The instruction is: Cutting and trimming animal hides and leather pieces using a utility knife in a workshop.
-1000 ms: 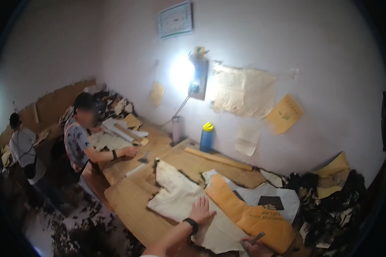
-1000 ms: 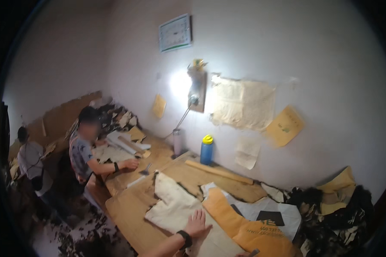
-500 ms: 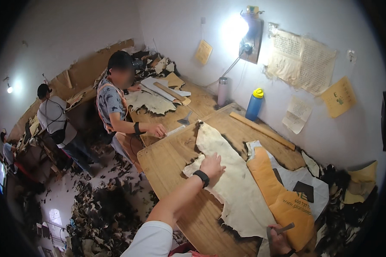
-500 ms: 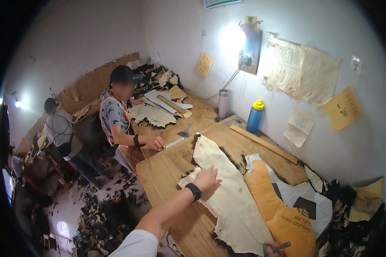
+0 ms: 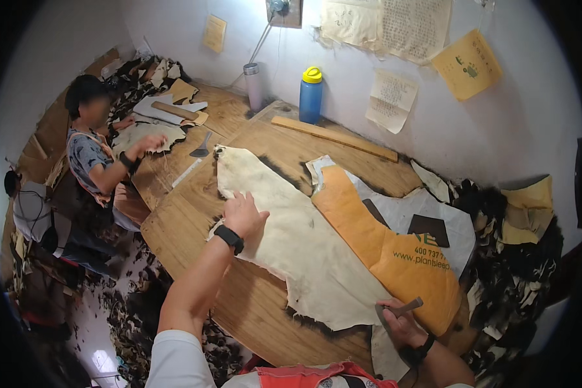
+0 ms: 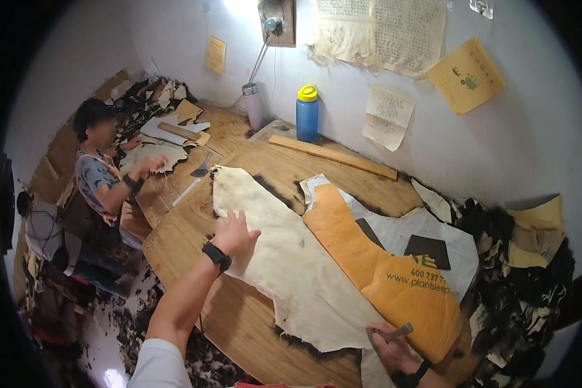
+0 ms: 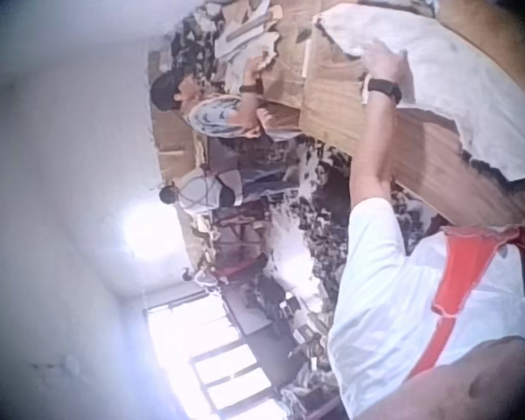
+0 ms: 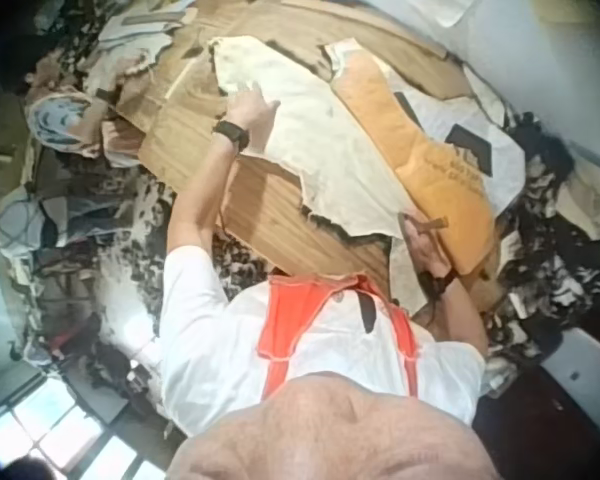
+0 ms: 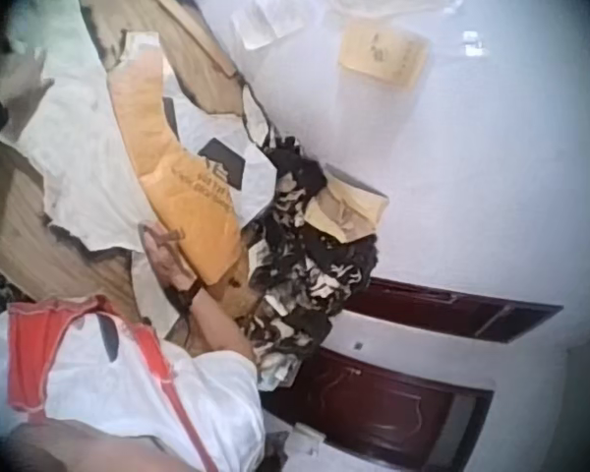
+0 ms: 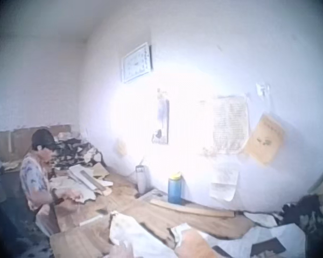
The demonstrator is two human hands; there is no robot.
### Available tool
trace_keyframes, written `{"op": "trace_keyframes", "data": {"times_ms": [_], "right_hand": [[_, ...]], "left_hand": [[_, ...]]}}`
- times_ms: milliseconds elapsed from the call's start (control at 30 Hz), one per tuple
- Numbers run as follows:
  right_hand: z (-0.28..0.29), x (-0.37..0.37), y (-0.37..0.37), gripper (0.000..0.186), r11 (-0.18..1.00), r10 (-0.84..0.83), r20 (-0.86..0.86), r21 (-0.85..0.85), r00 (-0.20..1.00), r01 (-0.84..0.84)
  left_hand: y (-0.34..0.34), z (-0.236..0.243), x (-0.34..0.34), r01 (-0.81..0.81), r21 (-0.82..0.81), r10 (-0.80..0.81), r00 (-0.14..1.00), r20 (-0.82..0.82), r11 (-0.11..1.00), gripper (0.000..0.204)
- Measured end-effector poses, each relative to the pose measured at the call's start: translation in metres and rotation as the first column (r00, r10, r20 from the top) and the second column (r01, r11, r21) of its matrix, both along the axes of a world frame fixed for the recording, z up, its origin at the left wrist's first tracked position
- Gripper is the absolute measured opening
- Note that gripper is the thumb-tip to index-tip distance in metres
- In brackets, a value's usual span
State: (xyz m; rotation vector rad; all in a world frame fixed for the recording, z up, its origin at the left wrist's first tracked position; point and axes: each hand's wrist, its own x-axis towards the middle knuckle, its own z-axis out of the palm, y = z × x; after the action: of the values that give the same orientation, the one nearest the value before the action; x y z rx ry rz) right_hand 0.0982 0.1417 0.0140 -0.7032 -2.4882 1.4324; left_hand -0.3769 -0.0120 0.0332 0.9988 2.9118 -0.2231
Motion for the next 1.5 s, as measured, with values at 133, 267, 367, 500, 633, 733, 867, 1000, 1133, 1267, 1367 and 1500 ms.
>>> {"op": "trace_keyframes", "data": {"times_ms": [133, 267, 367, 500, 633, 733, 867, 1000, 1133, 1267, 1367, 1500], "right_hand": [[0.005, 0.001, -0.002, 0.027, 1.000, 0.017, 0.039, 0.008, 0.999, -0.017], [-0.020, 0.009, 0.006, 0.026, 0.995, 0.040, -0.009, 0.086, 0.999, -0.039], [-0.019, -0.001, 0.007, 0.026, 0.998, 0.018, -0.036, 0.060, 0.999, -0.016], [-0.009, -0.016, 0.012, 0.026, 0.996, 0.045, -0.075, 0.085, 0.996, -0.038], [-0.016, -0.006, 0.011, 0.025, 0.999, 0.029, -0.104, -0.027, 0.994, -0.032], [-0.012, -0.004, 0.011, 0.025, 0.993, 0.006, -0.137, -0.116, 0.991, -0.022], [-0.015, 0.000, 0.009, 0.024, 0.958, -0.123, -0.143, -0.275, 0.982, 0.080], [-0.017, -0.001, 0.003, 0.022, 0.999, 0.003, -0.249, -0.043, 0.969, -0.014], [-0.023, -0.004, 0.007, 0.021, 0.980, 0.098, -0.278, 0.192, 0.956, -0.045], [-0.026, -0.004, 0.006, 0.022, 0.969, 0.115, -0.264, 0.242, 0.958, -0.050], [-0.025, -0.002, 0.004, 0.025, 0.941, 0.155, -0.246, 0.331, 0.957, -0.067], [-0.022, -0.001, 0.001, 0.027, 0.942, 0.175, -0.204, 0.318, 0.963, -0.104]], "left_hand": [[0.008, 0.009, 0.036, 0.331, 0.093, -0.249, 0.842, -0.478, 0.939, 0.065], [0.024, 0.024, 0.141, 0.461, 0.454, -0.568, 0.813, 0.127, 0.762, 0.033], [0.004, 0.027, 0.223, 0.466, 0.607, -0.728, 0.617, 0.299, 0.644, 0.022], [0.009, 0.008, 0.279, 0.378, 0.759, -0.817, 0.466, 0.339, 0.530, 0.016], [0.017, -0.023, 0.310, 0.459, 0.720, -0.817, 0.512, 0.265, 0.521, 0.023], [0.020, -0.031, 0.316, 0.493, 0.672, -0.789, 0.570, 0.231, 0.553, 0.029], [0.022, -0.036, 0.328, 0.457, 0.683, -0.752, 0.626, 0.208, 0.569, 0.028], [0.026, -0.040, 0.340, 0.503, 0.704, -0.771, 0.628, 0.101, 0.502, 0.022], [0.029, -0.039, 0.344, 0.464, 0.704, -0.724, 0.683, 0.101, 0.537, 0.017], [0.028, -0.039, 0.343, 0.462, 0.704, -0.712, 0.696, 0.087, 0.539, 0.016], [0.028, -0.038, 0.343, 0.401, 0.728, -0.689, 0.711, 0.136, 0.557, 0.014], [0.029, -0.041, 0.343, 0.318, 0.785, -0.676, 0.718, 0.166, 0.531, 0.010]]}}
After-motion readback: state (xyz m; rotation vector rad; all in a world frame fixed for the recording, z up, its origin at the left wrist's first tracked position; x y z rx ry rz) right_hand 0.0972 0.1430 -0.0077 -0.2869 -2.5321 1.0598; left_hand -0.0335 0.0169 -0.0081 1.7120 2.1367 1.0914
